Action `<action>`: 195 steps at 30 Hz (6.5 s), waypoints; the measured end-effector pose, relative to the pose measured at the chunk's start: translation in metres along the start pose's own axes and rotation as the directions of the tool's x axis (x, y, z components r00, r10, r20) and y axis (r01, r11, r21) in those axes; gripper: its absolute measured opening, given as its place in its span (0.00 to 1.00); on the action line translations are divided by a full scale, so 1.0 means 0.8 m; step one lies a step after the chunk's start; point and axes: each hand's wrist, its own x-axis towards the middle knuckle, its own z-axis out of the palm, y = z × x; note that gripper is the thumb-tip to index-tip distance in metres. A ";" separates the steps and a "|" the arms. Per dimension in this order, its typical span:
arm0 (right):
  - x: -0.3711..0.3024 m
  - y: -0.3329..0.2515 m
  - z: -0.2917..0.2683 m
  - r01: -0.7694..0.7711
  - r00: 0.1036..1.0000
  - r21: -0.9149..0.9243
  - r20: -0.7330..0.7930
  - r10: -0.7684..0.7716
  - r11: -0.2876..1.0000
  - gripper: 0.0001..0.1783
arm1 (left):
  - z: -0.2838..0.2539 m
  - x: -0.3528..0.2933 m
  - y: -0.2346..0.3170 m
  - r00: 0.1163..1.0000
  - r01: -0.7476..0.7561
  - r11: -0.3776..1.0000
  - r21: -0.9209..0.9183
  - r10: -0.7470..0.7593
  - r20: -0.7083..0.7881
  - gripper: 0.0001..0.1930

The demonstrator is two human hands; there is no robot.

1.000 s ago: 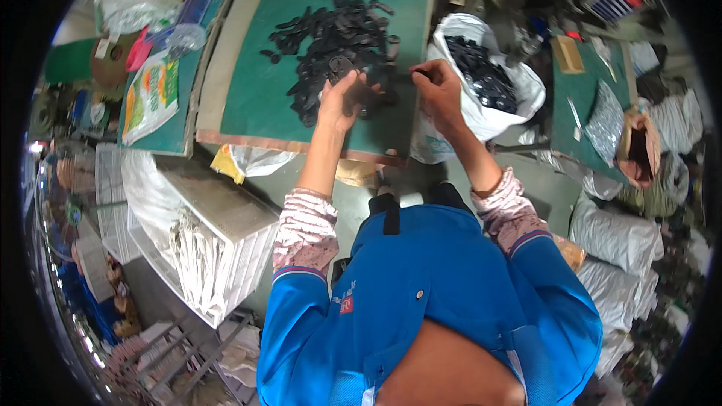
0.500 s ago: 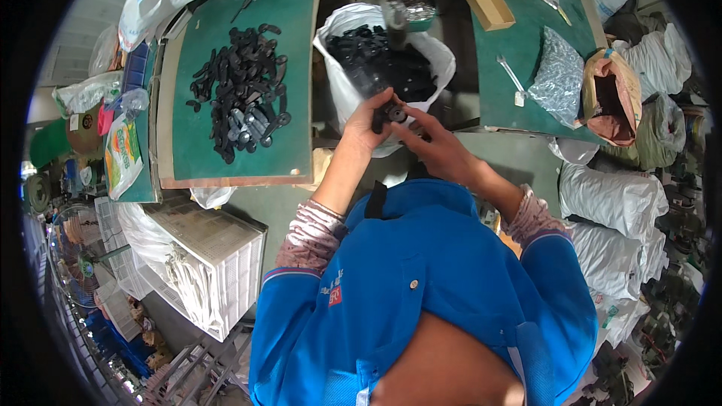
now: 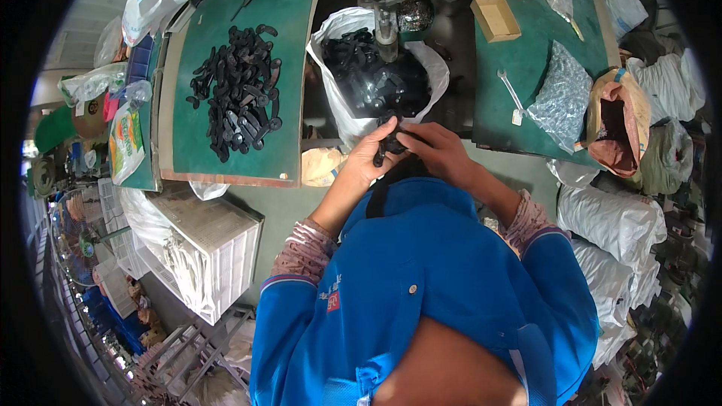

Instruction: The person repeatedly picks up small black plastic components from a white sack and a green workbench, places them into a machine, and then transfers the processed parts into a white sack. The person also moves a large sack and a cardboard box during the process.

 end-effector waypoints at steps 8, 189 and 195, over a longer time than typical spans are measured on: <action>0.044 0.026 -0.024 -0.586 0.596 0.674 -0.019 0.803 0.451 0.14 | -0.047 0.035 0.041 0.975 -0.188 0.982 0.034 0.182 0.128 0.10; -0.319 0.409 -0.368 -0.911 0.156 -0.404 -0.517 0.842 -0.079 0.31 | -0.039 -0.082 0.069 0.556 -0.619 0.670 0.409 0.742 -0.374 0.06; -0.341 0.409 -0.385 -0.949 0.131 -0.310 -0.556 0.821 -0.058 0.27 | 0.052 -0.032 0.030 0.675 -0.586 0.717 0.376 0.689 -0.263 0.06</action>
